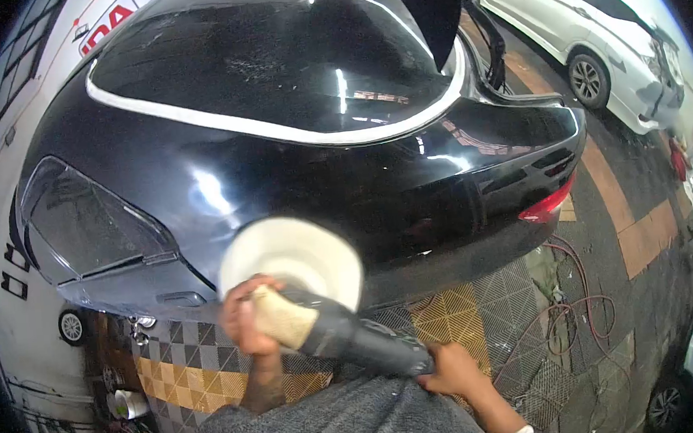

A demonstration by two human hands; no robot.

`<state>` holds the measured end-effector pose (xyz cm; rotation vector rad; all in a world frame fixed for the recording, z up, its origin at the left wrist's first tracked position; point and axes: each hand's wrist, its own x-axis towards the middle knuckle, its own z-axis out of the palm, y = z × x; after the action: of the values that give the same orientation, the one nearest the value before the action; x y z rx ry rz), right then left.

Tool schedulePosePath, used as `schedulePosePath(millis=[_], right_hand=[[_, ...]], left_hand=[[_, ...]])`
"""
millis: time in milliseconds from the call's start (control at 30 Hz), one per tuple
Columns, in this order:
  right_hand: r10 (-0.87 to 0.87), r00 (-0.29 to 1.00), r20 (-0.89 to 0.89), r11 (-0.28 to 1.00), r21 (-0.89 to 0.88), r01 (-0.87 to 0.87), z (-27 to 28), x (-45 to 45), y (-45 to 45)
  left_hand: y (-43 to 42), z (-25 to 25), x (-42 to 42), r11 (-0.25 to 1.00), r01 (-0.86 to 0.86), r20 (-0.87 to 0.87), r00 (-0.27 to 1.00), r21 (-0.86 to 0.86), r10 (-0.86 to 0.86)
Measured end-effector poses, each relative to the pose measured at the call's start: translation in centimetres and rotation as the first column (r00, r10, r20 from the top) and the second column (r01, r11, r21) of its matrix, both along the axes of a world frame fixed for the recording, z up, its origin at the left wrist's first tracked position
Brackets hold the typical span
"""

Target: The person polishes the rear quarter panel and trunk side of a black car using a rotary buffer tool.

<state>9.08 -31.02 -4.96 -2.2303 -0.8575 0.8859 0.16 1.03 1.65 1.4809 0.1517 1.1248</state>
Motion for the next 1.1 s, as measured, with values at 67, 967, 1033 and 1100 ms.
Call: schedulePosePath(millis=[67,967,1033,1100], right_hand=[[0.087,0.996,0.027,0.991,0.101,-0.09,2.3,0.8,2.4],[-0.331,0.942,-0.058,0.943,0.025,0.333,-1.9,-2.1,-2.3],[-0.209,0.978,0.015,0.975,0.084,0.207,-1.1,-1.2,-0.3],[-0.129,0.991,0.022,0.99,0.052,0.128,-1.2,-0.3,1.2]], left_hand=[[3.2,-0.6,-2.1,0.998,-0.064,0.067,0.996,-0.021,0.065],[-3.4,2.1,5.3,0.972,0.234,-0.085,0.969,0.024,-0.231],[-1.8,1.9,3.5,0.985,0.169,0.018,0.985,0.036,-0.169],[0.6,1.1,1.5,0.994,0.109,0.048,0.993,0.03,-0.11]])
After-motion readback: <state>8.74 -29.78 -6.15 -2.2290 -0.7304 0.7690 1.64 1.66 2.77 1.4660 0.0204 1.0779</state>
